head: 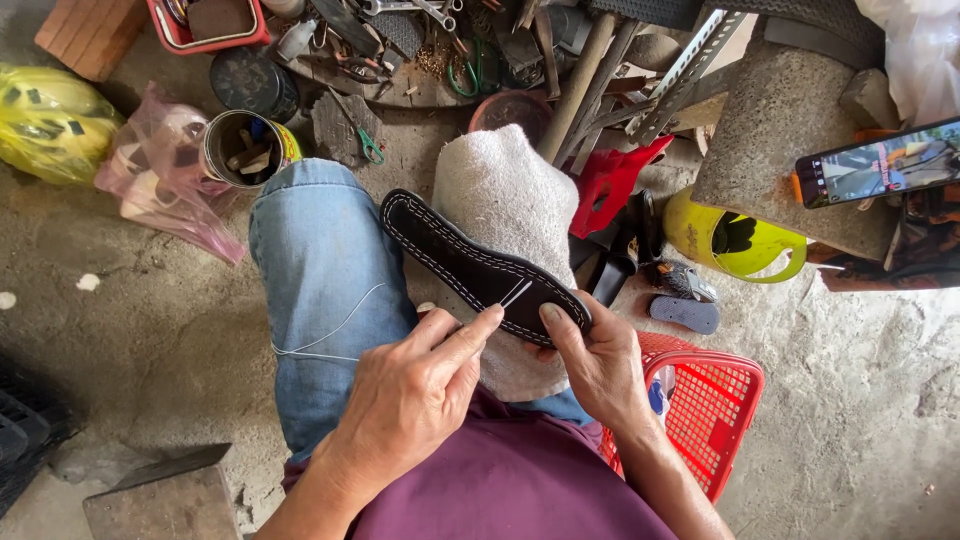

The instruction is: A person is hand-stitching a black rubber sole onto a white fabric shoe upper using a needle and white thread at a repair station.

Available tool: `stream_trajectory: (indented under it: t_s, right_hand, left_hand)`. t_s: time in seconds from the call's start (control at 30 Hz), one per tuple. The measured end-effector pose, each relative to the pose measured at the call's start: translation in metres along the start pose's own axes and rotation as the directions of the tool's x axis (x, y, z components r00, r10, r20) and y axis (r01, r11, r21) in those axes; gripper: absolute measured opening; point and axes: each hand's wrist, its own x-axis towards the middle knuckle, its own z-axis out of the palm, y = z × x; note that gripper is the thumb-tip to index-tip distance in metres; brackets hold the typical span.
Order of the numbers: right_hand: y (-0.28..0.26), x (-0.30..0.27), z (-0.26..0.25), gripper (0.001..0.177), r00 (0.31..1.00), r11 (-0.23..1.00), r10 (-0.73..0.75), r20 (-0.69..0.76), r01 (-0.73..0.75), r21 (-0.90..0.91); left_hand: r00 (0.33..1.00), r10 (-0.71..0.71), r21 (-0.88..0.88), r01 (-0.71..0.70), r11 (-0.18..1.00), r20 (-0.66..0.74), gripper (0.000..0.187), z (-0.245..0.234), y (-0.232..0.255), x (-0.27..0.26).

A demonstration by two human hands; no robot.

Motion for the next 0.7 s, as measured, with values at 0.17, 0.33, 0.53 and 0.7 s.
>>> stream_trajectory:
  t_s: [0.17, 0.33, 0.53, 0.7]
  right_hand:
    - [0.001, -0.007, 0.007, 0.019, 0.962, 0.92, -0.272, -0.024, 0.253, -0.3]
    - [-0.003, -0.009, 0.032, 0.026, 0.803, 0.669, -0.588, 0.096, 0.55, -0.5]
    - [-0.002, -0.01, 0.042, 0.026, 0.727, 0.509, -0.677, 0.115, 0.576, -0.639]
    - [-0.001, -0.008, 0.041, 0.03, 0.694, 0.5, -0.704, 0.151, 0.635, -0.589]
  left_hand:
    - [0.996, -0.033, -0.047, 0.037, 0.998, 0.088, 0.043, -0.015, -0.008, 0.001]
    - [0.957, -0.064, -0.075, 0.088, 0.993, 0.284, 0.048, -0.044, -0.037, 0.001]
    - [0.944, 0.03, 0.072, -0.057, 0.996, 0.329, 0.052, -0.043, -0.052, 0.017]
    - [0.927, 0.035, 0.078, -0.07, 0.994, 0.374, 0.044, -0.034, -0.047, 0.034]
